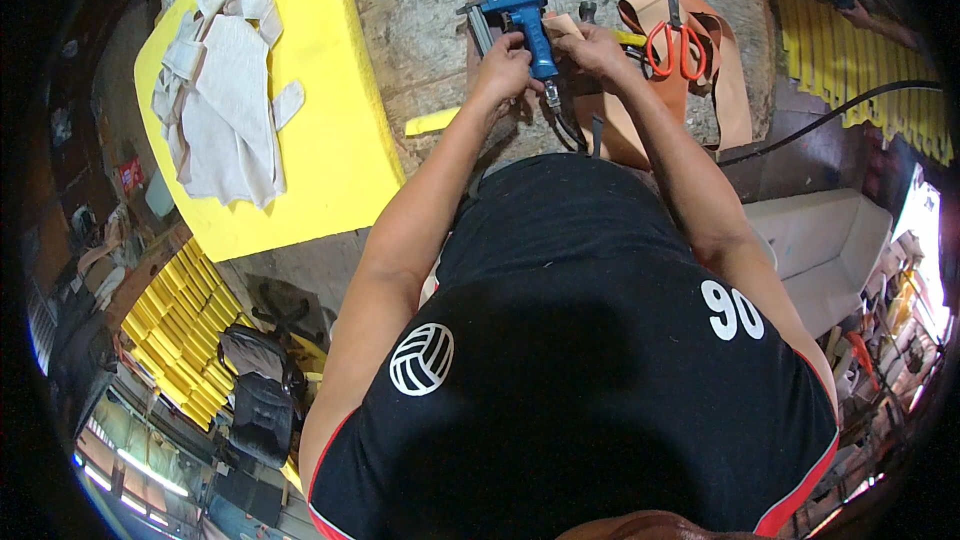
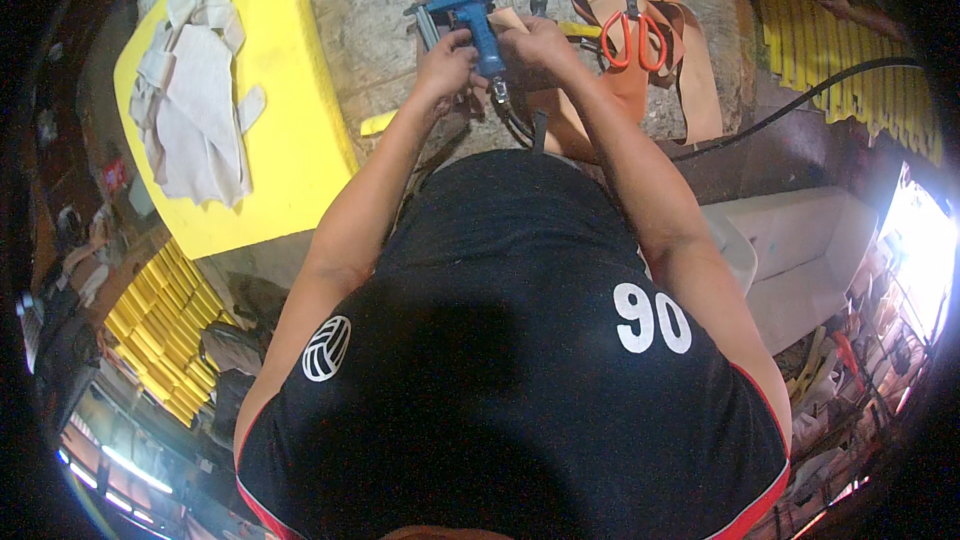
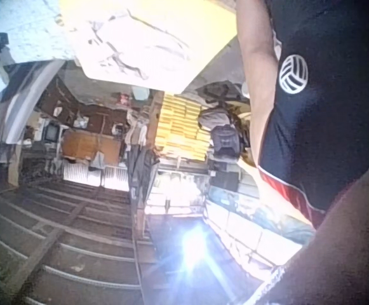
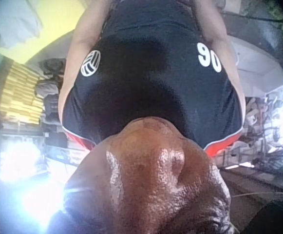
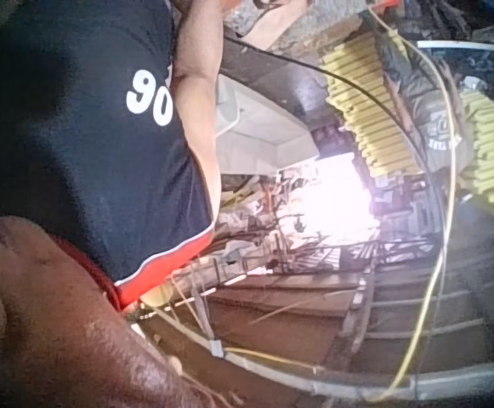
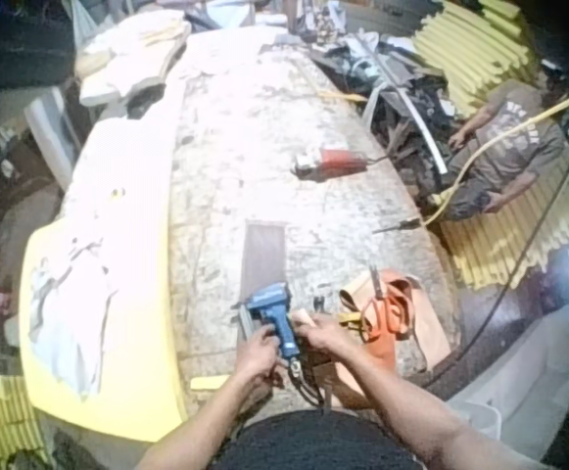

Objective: The person uses a pneumatic staple gun to attach a strip of orange fabric to a small wooden block on a workbench. They cut the fabric with scissors, position it, and staple it in place. The person also briefly retrieves a bottle of liquid from a nearby cabinet.

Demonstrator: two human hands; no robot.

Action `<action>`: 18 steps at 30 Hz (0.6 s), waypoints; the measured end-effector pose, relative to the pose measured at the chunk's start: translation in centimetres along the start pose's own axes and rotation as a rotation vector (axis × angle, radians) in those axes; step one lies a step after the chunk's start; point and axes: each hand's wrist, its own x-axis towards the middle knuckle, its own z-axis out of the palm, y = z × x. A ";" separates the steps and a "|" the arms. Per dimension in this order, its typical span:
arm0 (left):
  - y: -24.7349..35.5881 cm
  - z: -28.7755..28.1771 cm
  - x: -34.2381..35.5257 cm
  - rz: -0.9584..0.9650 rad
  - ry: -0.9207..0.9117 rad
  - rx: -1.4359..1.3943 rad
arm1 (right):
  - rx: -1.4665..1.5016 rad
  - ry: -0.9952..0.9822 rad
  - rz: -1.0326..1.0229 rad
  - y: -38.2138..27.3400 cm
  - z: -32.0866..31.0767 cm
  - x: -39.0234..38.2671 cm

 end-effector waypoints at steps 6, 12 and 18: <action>1.0 -1.2 -1.5 -0.029 -0.028 -0.099 | 0.369 -0.286 0.219 -3.3 -0.5 -1.2; 0.6 -1.6 -3.1 0.113 0.081 0.073 | 0.519 -0.385 0.295 -3.5 0.5 -0.4; 0.9 -1.2 -4.0 0.092 0.212 0.207 | 0.435 -0.374 0.245 -1.1 1.6 1.6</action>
